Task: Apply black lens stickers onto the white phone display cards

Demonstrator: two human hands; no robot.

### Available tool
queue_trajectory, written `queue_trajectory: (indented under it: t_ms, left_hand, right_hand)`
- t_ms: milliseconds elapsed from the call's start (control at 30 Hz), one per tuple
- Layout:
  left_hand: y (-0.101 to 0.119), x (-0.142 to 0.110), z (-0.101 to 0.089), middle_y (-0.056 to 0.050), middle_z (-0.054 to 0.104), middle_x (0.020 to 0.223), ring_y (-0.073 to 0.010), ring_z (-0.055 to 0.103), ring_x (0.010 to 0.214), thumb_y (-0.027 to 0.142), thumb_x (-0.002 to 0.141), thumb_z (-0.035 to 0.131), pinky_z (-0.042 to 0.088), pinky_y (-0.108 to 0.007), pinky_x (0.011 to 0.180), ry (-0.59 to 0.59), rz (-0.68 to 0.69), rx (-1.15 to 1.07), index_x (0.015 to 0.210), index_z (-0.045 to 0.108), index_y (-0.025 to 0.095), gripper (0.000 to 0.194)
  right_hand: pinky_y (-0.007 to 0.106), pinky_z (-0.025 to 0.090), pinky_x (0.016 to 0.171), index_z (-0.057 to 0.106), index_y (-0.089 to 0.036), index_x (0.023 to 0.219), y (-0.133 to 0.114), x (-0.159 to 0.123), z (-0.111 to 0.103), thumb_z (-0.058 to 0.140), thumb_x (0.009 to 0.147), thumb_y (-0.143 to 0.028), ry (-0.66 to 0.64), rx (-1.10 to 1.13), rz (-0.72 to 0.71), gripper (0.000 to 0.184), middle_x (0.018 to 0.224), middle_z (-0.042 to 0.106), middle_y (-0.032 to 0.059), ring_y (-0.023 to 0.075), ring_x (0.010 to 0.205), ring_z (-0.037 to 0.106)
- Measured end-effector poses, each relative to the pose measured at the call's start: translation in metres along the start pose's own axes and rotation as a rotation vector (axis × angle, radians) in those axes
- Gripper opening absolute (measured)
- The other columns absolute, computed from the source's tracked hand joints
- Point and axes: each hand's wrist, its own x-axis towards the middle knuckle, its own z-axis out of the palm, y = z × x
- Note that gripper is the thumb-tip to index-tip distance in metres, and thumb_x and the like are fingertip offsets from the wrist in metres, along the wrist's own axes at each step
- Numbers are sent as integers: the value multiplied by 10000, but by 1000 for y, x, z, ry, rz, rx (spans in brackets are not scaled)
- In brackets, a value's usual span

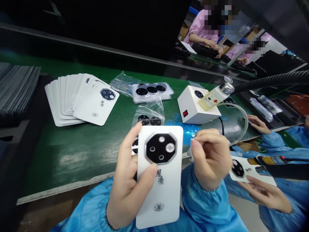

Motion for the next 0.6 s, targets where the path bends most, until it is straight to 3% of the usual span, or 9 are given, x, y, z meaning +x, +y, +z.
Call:
queue_trajectory:
  t_ms: [133, 267, 333, 500, 600]
  left_hand:
    - [2, 8, -14, -37, 672, 1047, -218, 687, 673, 250, 764, 641, 558, -251, 416, 125, -75, -13, 1359, 367, 348, 662]
    - [-1, 18, -30, 30, 542, 1266, -152, 671, 803, 178, 709, 690, 601, -192, 591, 308, 68, 13, 1258, 478, 399, 628]
    - [-5, 22, -33, 46, 449, 1364, -130, 660, 823, 178, 705, 698, 594, -163, 607, 326, 123, 35, 1235, 498, 408, 611]
    - [-11, 22, -35, 109, 279, 1475, -104, 651, 801, 225, 748, 672, 586, -134, 561, 317, 109, 123, 1218, 487, 460, 557]
    - [-12, 21, -42, 96, 336, 1453, -151, 667, 854, 229, 760, 658, 591, -151, 522, 306, 116, 157, 1256, 437, 451, 586]
  right_hand:
    - [256, 378, 588, 504, -202, 774, 44, -4, 8, 511, 826, -167, -213, -196, 228, 63, 733, 517, -15, 115, 669, 492]
    - [257, 392, 605, 496, -204, 735, 77, -8, 16, 510, 806, -177, -352, -265, 263, 77, 714, 546, -12, 127, 662, 514]
    - [259, 397, 626, 497, -207, 714, 86, -9, 20, 509, 789, -165, -425, -289, 254, 87, 717, 550, -11, 132, 678, 524]
    - [307, 393, 697, 515, -200, 726, 102, -8, 27, 472, 803, -163, -512, -395, 229, 96, 765, 541, 21, 171, 752, 512]
    - [376, 378, 765, 560, -190, 762, 106, -7, 29, 488, 807, -172, -536, -457, 199, 86, 871, 565, 67, 225, 872, 493]
